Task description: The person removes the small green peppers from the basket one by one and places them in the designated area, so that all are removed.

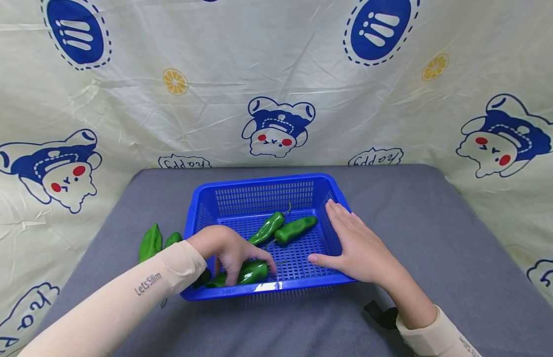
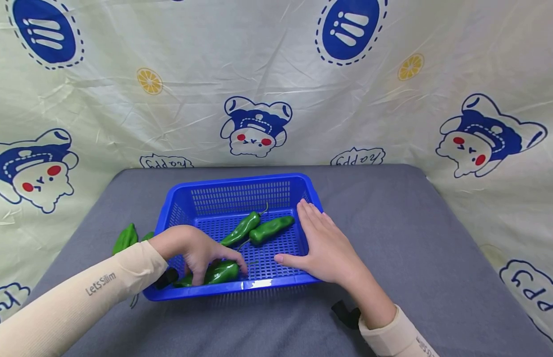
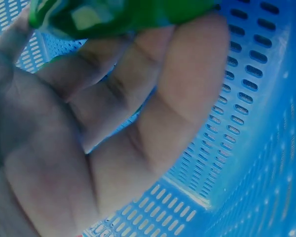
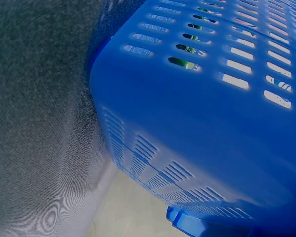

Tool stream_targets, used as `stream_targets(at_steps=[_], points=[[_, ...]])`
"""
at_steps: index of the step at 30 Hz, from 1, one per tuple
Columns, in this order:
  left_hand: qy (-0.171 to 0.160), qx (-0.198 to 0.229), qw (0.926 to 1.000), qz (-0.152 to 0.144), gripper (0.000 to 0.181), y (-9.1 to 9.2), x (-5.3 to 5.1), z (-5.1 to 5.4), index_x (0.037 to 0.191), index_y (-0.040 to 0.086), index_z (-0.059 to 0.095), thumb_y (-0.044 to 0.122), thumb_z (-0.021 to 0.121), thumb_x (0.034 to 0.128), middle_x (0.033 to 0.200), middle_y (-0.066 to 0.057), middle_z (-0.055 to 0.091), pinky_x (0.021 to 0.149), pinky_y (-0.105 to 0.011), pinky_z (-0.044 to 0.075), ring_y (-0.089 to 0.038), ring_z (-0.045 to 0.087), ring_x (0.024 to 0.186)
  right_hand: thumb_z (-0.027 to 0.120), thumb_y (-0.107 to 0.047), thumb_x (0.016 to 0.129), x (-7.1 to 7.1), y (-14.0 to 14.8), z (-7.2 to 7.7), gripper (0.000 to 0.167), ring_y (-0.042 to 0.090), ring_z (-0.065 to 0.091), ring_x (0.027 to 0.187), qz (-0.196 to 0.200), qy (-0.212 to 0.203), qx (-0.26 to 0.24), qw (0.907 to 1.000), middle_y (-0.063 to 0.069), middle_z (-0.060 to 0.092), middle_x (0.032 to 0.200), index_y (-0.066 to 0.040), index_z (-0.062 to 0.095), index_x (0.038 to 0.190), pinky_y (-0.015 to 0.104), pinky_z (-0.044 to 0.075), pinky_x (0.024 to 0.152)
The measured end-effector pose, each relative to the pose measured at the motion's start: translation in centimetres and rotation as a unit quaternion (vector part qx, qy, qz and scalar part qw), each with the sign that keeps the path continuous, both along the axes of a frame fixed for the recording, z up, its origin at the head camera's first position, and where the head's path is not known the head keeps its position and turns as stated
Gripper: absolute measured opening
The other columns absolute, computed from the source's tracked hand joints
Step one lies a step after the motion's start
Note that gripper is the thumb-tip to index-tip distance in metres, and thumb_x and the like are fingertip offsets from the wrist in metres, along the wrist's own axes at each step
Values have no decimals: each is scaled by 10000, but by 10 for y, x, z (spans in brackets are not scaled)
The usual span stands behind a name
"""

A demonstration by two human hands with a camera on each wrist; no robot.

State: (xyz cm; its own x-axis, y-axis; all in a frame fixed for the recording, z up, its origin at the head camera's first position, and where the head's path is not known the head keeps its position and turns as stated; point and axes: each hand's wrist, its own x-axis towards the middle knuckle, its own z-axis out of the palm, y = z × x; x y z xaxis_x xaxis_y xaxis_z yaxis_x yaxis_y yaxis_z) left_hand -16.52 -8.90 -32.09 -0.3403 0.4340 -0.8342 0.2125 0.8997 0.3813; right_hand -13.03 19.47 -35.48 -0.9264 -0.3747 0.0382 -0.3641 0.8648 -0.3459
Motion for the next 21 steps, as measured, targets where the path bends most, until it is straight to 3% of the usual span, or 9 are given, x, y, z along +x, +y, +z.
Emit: stream_targets(at_steps=[4, 7, 11, 21], points=[[242, 248, 9994, -27, 1000, -1, -1, 1, 1316, 564, 443, -160, 761, 704, 1314, -41, 349, 688, -359, 608, -200, 500, 1080, 544, -843, 762, 0, 0, 0, 1220, 337, 115, 1545, -4, -10, -2, 10000, 101, 98, 1676, -77, 90, 1597, 562, 147, 1230], [664, 482, 9963, -247, 1009, -4, -3, 5, 1353, 562, 398, -118, 769, 707, 1257, -31, 387, 689, -310, 580, -183, 518, 1002, 521, -864, 752, 0, 0, -1, 1234, 337, 113, 1545, -12, -20, -1, 10000, 99, 96, 1676, -76, 90, 1597, 564, 146, 1229], [1083, 914, 9896, -263, 1001, -10, -6, 13, 1411, 538, 339, -36, 789, 725, 1265, -13, 417, 765, -297, 540, -185, 514, 1029, 511, -874, 746, 0, 0, -1, 1241, 337, 110, 1545, -16, -26, -5, 10000, 102, 95, 1676, -76, 86, 1597, 567, 147, 1228], [1780, 2296, 9564, 303, 973, -38, -5, 32, 1455, 504, 272, 109, 824, 758, 1365, 8, 415, 866, -332, 536, -211, 518, 1124, 520, -868, 748, 0, 0, 1, 1236, 340, 116, 1544, -16, 0, -5, 10000, 110, 105, 1674, -73, 97, 1596, 567, 149, 1228]])
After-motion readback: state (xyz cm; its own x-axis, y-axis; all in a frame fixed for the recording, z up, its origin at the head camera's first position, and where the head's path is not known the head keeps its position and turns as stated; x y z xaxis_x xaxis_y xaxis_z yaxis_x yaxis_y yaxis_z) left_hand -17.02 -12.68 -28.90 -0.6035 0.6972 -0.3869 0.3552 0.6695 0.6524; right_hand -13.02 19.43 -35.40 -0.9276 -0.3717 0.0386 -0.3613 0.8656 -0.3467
